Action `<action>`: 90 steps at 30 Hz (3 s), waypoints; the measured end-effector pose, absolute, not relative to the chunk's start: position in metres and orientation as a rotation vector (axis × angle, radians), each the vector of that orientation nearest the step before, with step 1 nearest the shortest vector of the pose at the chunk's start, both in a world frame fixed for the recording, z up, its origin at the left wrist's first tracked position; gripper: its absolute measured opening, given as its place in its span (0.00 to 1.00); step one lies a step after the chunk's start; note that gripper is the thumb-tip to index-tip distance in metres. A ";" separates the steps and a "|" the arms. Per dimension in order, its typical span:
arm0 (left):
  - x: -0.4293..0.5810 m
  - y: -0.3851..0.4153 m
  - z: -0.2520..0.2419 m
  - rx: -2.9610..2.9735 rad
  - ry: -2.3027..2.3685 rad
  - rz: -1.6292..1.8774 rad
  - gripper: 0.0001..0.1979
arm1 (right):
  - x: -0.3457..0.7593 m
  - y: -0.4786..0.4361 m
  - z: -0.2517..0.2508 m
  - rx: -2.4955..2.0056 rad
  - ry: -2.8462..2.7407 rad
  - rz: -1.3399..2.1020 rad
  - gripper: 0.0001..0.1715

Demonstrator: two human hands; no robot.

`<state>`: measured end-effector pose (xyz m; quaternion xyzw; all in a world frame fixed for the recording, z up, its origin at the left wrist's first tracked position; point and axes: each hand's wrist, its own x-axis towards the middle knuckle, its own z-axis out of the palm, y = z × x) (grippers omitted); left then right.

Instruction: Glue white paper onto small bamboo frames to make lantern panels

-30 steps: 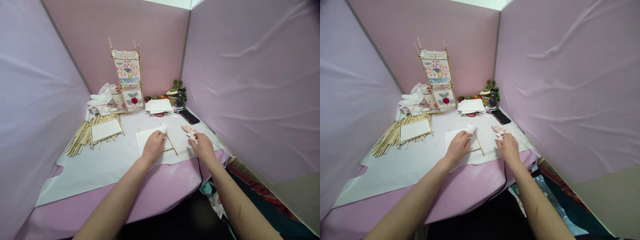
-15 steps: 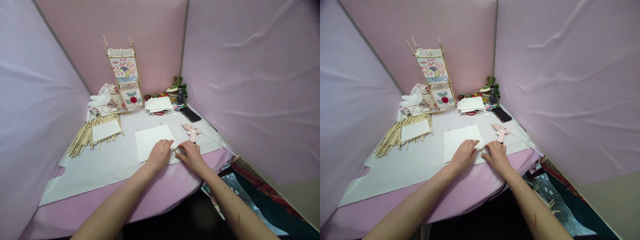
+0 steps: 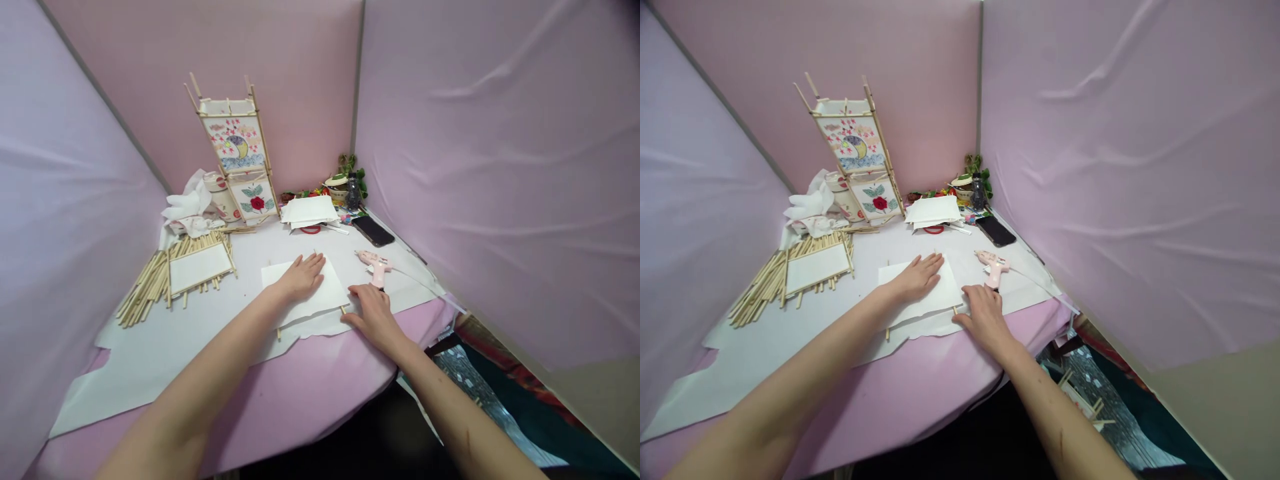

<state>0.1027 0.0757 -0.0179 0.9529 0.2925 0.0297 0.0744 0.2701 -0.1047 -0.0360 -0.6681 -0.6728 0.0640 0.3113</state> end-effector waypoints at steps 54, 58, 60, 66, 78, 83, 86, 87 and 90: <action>0.015 -0.082 -0.020 2.719 1.043 0.348 0.30 | 0.243 -0.119 -0.034 -1.569 -2.269 -0.039 0.27; 0.012 -0.080 -0.019 2.663 1.009 0.419 0.26 | 0.241 -0.117 -0.030 -1.589 -2.257 -0.037 0.22; 0.010 -0.079 -0.019 2.654 1.008 0.445 0.25 | 0.241 -0.116 -0.029 -1.590 -2.251 -0.035 0.21; 0.006 -0.080 -0.021 2.622 1.011 0.485 0.23 | 0.241 -0.115 -0.027 -1.594 -2.249 -0.032 0.20; -0.001 -0.069 -0.007 2.566 0.933 0.530 0.22 | 0.260 -0.090 -0.015 -1.546 -2.177 -0.025 0.23; 0.003 -0.004 0.008 2.672 1.139 0.591 0.27 | 0.262 -0.031 -0.003 -1.707 -2.260 0.060 0.37; 0.008 0.038 0.004 2.745 1.209 0.321 0.31 | 0.253 -0.004 -0.002 -1.806 -2.331 0.250 0.45; 0.010 0.048 -0.001 2.749 1.215 0.244 0.32 | 0.250 0.002 -0.002 -1.825 -2.349 0.310 0.47; 0.011 0.064 -0.015 2.751 1.212 0.115 0.36 | 0.243 0.010 -0.007 -1.855 -2.377 0.446 0.50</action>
